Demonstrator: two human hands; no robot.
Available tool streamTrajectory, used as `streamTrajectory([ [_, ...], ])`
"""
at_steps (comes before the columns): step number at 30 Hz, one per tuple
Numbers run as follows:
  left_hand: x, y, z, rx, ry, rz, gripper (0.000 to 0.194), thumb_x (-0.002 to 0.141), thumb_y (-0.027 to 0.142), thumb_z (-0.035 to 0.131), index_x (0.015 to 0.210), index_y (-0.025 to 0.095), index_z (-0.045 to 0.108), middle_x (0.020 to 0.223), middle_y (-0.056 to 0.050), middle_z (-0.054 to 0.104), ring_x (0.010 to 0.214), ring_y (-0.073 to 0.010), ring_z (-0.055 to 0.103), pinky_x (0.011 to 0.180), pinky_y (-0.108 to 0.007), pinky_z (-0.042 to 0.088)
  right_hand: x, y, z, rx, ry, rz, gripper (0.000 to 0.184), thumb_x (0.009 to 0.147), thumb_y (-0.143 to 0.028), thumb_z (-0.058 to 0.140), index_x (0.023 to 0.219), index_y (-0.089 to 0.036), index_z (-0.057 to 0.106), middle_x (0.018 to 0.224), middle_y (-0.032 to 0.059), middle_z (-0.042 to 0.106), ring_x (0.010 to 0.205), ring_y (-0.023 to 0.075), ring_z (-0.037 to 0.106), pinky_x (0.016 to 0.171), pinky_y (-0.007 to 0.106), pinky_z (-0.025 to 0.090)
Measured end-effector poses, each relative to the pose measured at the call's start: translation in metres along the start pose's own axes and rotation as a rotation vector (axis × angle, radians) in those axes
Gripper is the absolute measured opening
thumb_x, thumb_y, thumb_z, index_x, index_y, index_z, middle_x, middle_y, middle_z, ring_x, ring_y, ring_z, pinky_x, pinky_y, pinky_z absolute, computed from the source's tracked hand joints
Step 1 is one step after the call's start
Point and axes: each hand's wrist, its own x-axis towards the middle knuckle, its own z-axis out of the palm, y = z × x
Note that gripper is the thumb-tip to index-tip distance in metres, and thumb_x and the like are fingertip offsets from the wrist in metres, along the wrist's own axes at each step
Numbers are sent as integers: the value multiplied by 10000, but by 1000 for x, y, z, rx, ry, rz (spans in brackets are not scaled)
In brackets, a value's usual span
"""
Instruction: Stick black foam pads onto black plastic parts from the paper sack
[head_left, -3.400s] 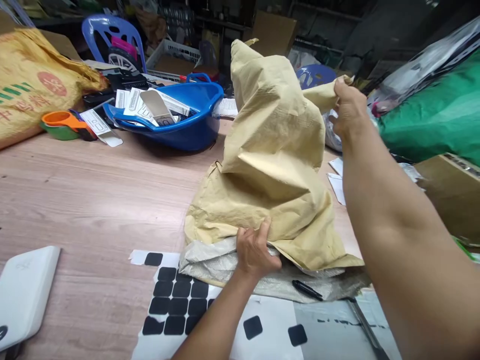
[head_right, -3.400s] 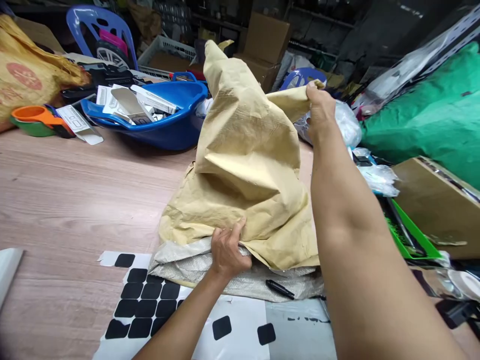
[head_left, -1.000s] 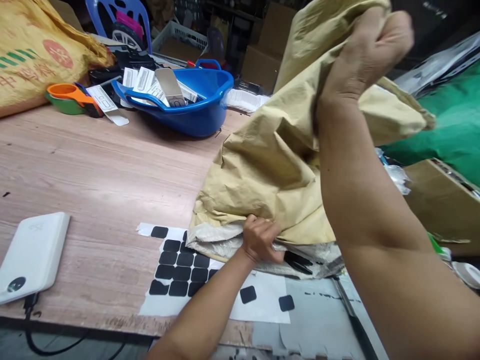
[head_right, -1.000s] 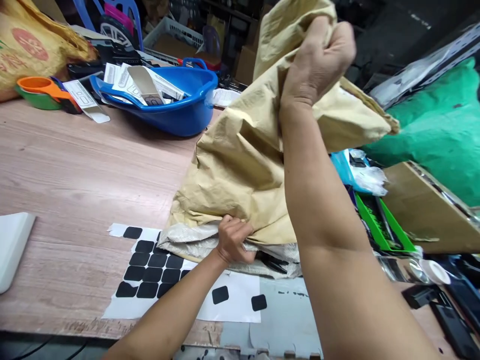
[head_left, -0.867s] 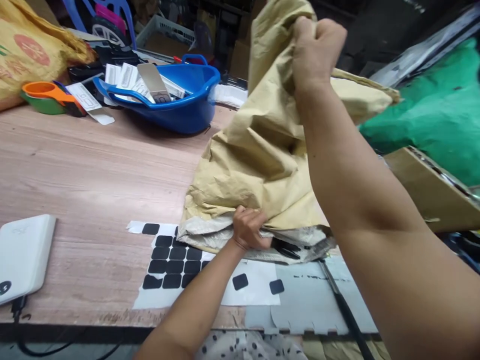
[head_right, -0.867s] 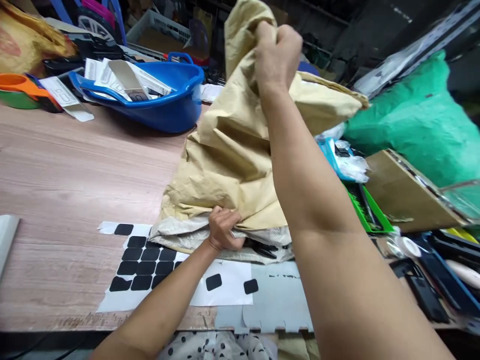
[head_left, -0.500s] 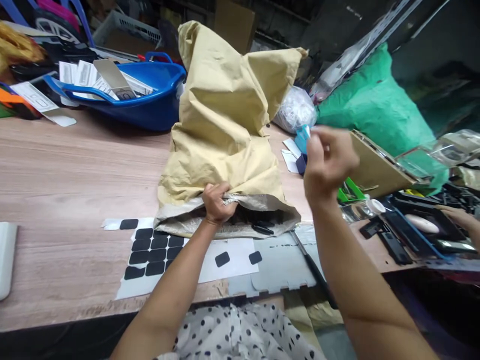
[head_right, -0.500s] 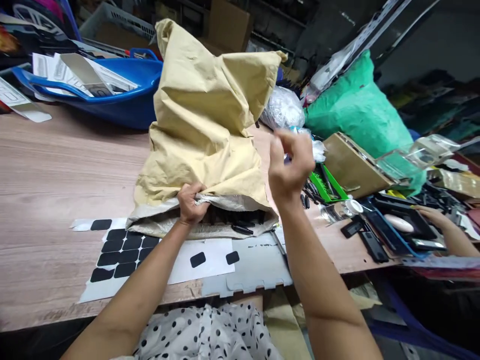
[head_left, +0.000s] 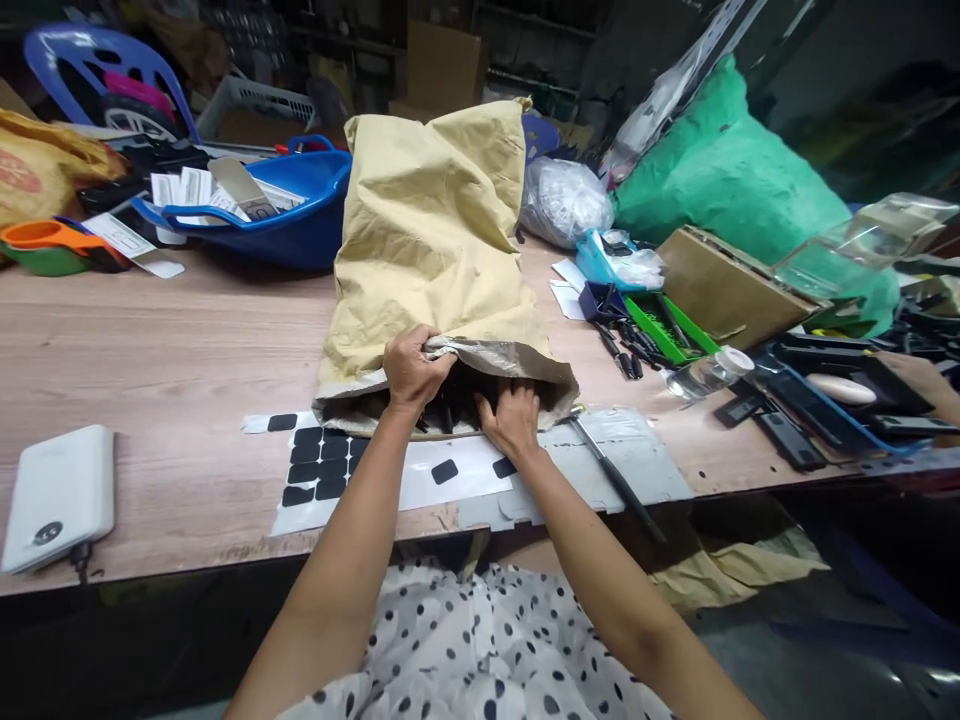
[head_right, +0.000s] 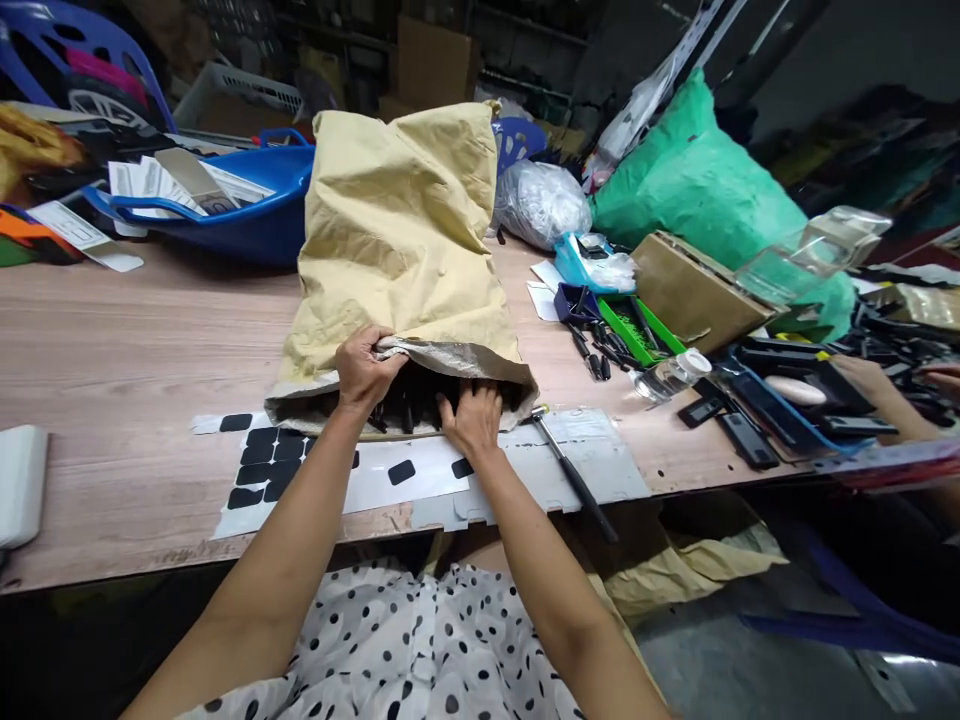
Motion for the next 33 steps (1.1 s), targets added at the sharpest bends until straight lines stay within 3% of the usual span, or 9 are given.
streamTrajectory([
  [6,-31,-6,-4,144,56,85,445,703,262,649,1145,218,672,1066,-85,670,1066,-304,608,1001,-433,462,2,-8,3,30,15,-55,627,954,-471,473,1450,-88,500,1447,220,510,1381,409,319,1050,508,351],
  [12,-88,-14,-12,166,237,107,515,732,266,656,1235,179,590,1266,-158,532,1256,-349,495,1096,-487,384,7,-5,10,113,110,-77,552,965,-414,474,1417,-105,548,1397,207,551,1330,361,408,1046,467,375],
  [16,-112,-24,-12,160,199,-17,317,732,243,634,1044,199,604,1067,-117,593,1086,-319,562,1000,-488,443,7,-3,14,164,215,-104,453,975,-356,455,1318,-116,629,1308,198,592,1211,312,499,1014,423,401],
  [19,-112,-28,-8,175,86,-105,195,713,191,604,904,224,612,880,-66,619,883,-273,587,873,-437,484,8,-2,12,184,285,-121,369,978,-310,442,1188,-147,698,1198,170,636,1126,280,538,983,397,410],
  [22,-108,-27,-6,204,16,-118,180,694,155,590,849,235,633,802,-45,628,827,-258,588,818,-405,478,7,0,4,213,323,-105,329,966,-268,444,1109,-167,723,1104,144,662,1041,256,568,939,382,428],
  [26,-105,-23,-6,214,-25,-81,152,702,158,580,811,233,655,787,-50,639,845,-260,595,803,-392,469,-27,6,-18,278,379,-145,354,964,-262,434,1156,-157,712,1118,148,666,1065,257,587,956,406,451],
  [29,-102,-21,-5,201,-40,-41,125,717,180,576,795,227,662,794,-64,643,849,-265,591,810,-398,467,-84,5,-31,363,257,-423,324,951,-260,456,1125,-193,720,1032,115,685,994,231,610,916,393,484],
  [32,-103,-17,-8,159,-14,61,104,749,211,568,780,220,668,778,-71,645,822,-260,588,813,-405,462,-142,-6,-29,406,-88,-819,252,924,-226,485,982,-236,730,839,39,685,786,163,607,770,301,489],
  [33,-108,-15,-10,131,-5,123,106,768,226,564,774,218,669,769,-71,646,805,-253,589,811,-403,461,-156,-10,-26,369,-216,-892,240,919,-217,489,951,-231,727,799,29,681,757,155,606,737,285,475],
])
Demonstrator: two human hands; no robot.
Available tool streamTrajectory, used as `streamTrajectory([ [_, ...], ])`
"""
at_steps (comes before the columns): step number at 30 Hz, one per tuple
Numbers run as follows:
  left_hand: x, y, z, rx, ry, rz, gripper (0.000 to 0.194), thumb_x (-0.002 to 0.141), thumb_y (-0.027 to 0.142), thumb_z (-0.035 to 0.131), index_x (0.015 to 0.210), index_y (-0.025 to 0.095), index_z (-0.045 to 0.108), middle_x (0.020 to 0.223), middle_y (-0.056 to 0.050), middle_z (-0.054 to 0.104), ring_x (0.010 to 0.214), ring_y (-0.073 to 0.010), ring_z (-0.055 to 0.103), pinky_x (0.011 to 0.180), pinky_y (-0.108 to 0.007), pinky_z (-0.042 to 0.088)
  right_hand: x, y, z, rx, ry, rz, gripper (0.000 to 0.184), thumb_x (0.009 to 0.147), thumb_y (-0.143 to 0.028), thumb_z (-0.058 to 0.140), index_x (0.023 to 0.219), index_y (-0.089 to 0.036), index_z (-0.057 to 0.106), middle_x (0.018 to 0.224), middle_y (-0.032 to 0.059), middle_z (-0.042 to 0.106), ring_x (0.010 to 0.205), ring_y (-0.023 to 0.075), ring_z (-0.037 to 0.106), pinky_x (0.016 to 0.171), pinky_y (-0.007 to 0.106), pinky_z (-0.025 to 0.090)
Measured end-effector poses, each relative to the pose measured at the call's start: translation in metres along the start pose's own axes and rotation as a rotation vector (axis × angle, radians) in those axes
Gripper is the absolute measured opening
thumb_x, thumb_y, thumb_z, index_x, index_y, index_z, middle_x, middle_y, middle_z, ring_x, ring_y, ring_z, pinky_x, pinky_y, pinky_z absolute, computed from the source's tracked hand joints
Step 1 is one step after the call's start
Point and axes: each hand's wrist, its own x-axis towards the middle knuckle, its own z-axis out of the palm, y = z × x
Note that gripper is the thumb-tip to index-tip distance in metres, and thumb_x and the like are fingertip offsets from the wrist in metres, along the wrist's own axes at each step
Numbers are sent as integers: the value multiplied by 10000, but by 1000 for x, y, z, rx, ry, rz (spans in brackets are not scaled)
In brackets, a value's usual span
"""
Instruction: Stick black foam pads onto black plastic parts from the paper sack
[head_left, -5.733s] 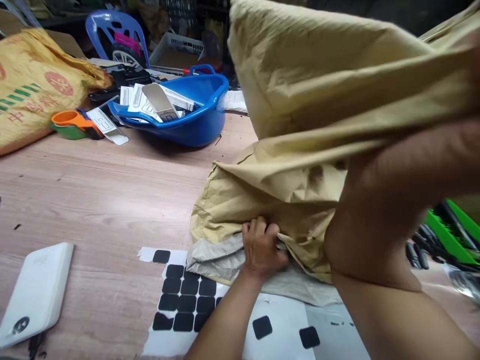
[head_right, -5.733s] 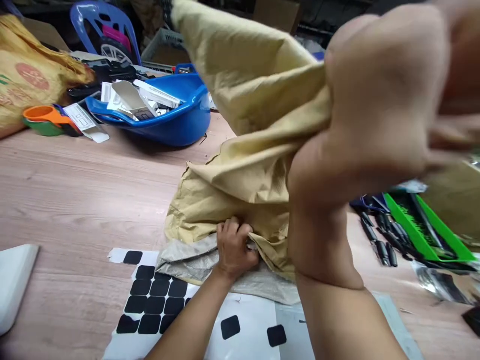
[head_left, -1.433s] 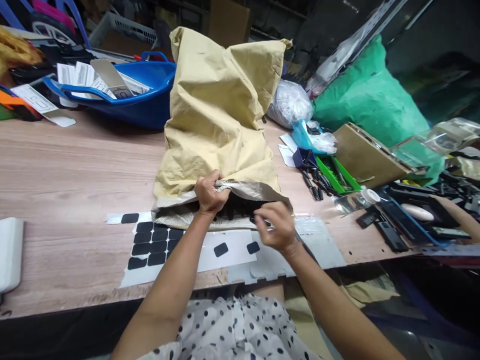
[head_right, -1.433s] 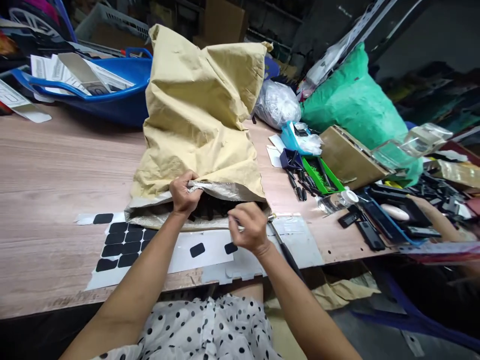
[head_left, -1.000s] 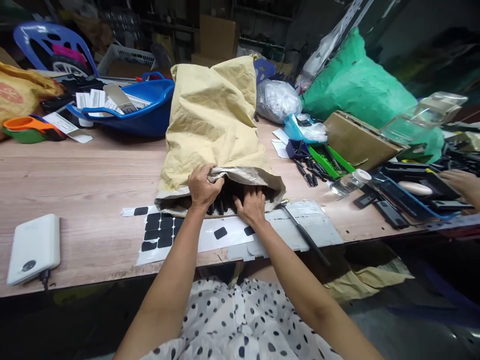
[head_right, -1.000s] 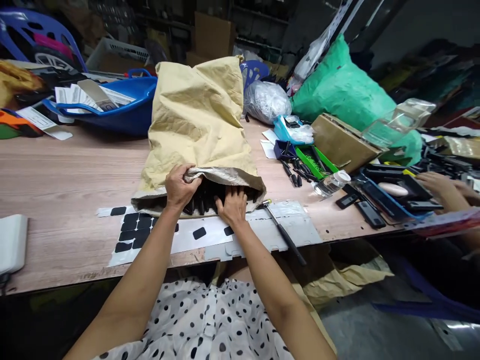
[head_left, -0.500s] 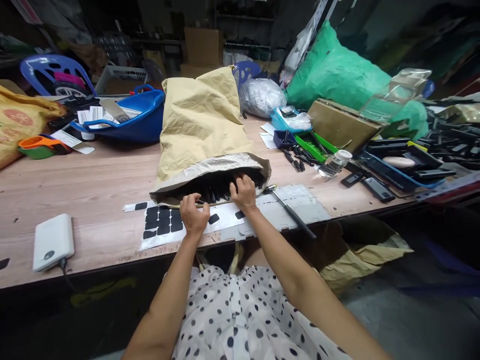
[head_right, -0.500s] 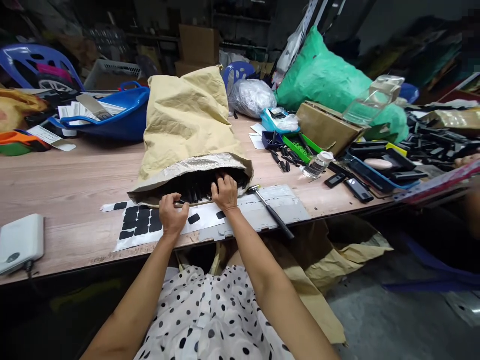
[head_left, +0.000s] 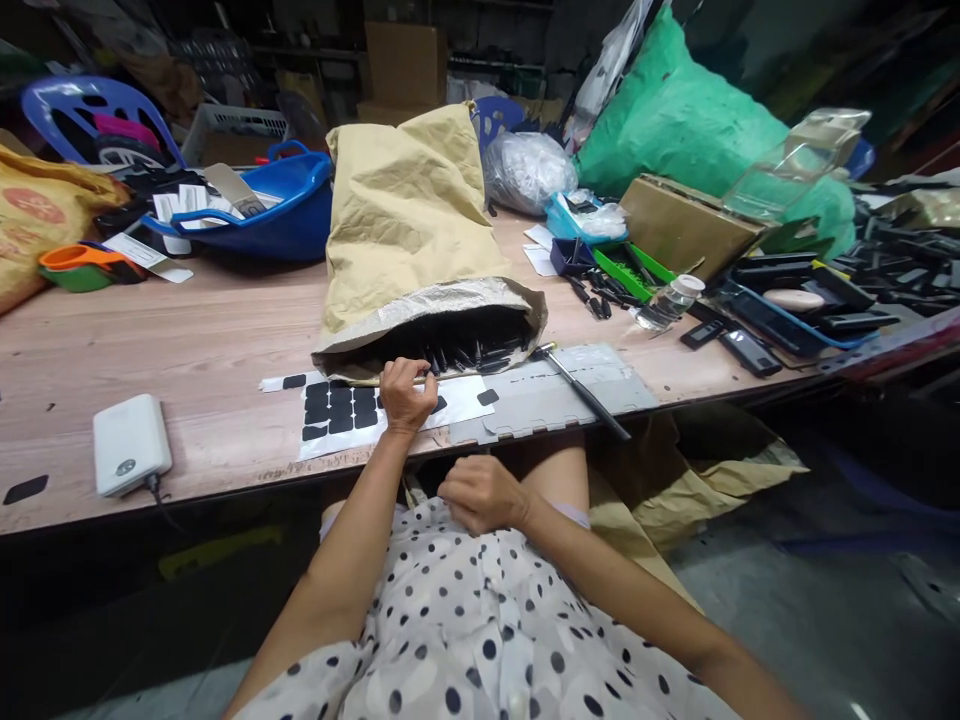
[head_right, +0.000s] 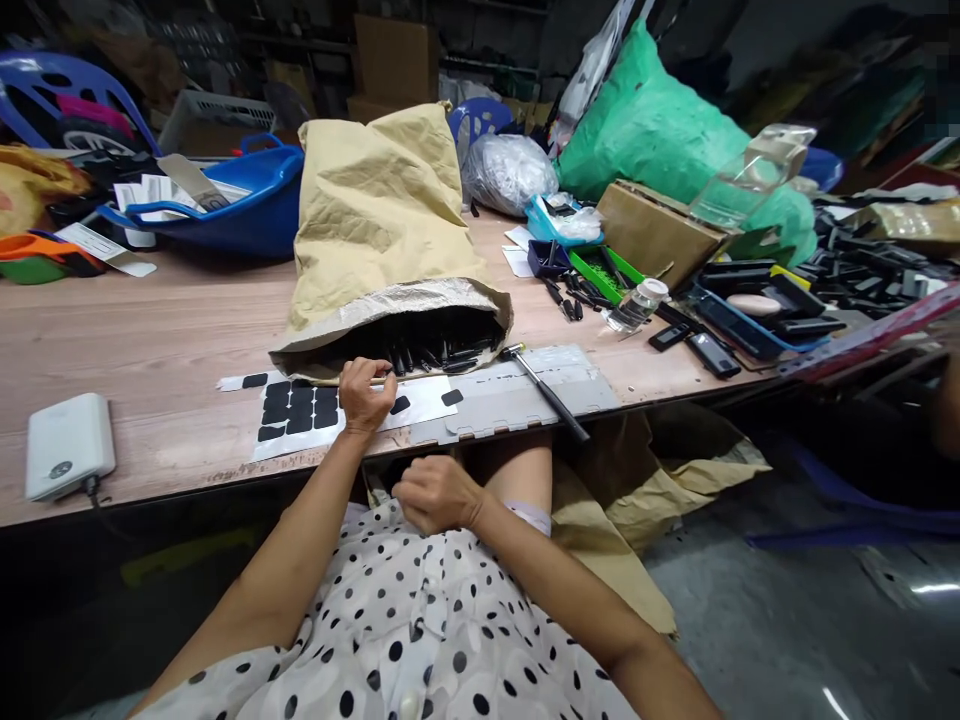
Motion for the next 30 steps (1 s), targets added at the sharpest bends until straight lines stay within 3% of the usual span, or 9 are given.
streamTrajectory([
  [3,-28,10,-13,-142,-67,249,138,816,280,564,773,217,679,746,-65,657,736,-220,588,772,-375,461,-8,-11,15,-68,-303,177,245,942,-256,512,933,-170,741,818,74,722,729,169,633,706,290,449],
  [5,-56,16,-25,-249,-276,411,163,831,313,566,779,223,692,714,-55,661,682,-197,582,713,-341,454,-12,-5,12,-106,-491,330,317,975,-334,521,947,-135,766,856,123,749,743,194,664,684,291,431],
  [7,-82,18,-37,-262,-622,474,210,854,342,547,808,225,715,717,-56,681,686,-192,599,705,-321,453,-20,4,3,-120,-623,416,376,998,-368,512,940,-115,784,879,155,760,764,209,688,664,280,407],
  [9,-99,15,-49,-139,-921,349,291,895,384,497,828,220,728,779,-77,717,744,-203,635,723,-314,452,-31,12,-9,-115,-675,451,405,1023,-373,489,939,-117,792,917,163,767,821,212,708,669,264,392],
  [12,-106,4,-65,144,-1133,8,478,965,465,372,755,199,709,786,-111,720,767,-239,660,683,-312,425,-47,15,-22,-107,-680,538,424,1044,-376,464,909,-150,796,951,142,774,865,208,718,675,250,382],
  [17,-106,-1,-76,241,-1185,-67,557,1002,437,317,607,207,636,706,-92,700,736,-227,669,660,-293,366,-56,3,-20,-55,-690,573,426,1042,-385,470,855,-186,797,936,121,777,888,231,723,725,270,403],
  [21,-113,5,-74,338,-1119,-83,545,993,391,358,573,195,646,665,-106,693,731,-237,681,671,-305,358,-58,-7,-13,-22,-711,579,450,1039,-404,457,845,-183,797,912,127,774,872,258,720,749,299,432],
  [25,-114,3,-72,406,-1031,-251,422,945,354,435,674,195,717,733,-129,728,763,-283,699,669,-327,385,-63,-2,-18,-17,-686,678,457,1048,-407,413,894,-203,792,932,115,768,884,247,704,756,302,435],
  [30,-115,-3,-69,545,-899,-402,284,846,281,516,787,151,761,841,-201,745,877,-367,709,754,-400,473,-71,16,-29,-247,-382,872,311,966,-318,511,899,-156,768,925,168,730,968,296,643,845,374,446],
])
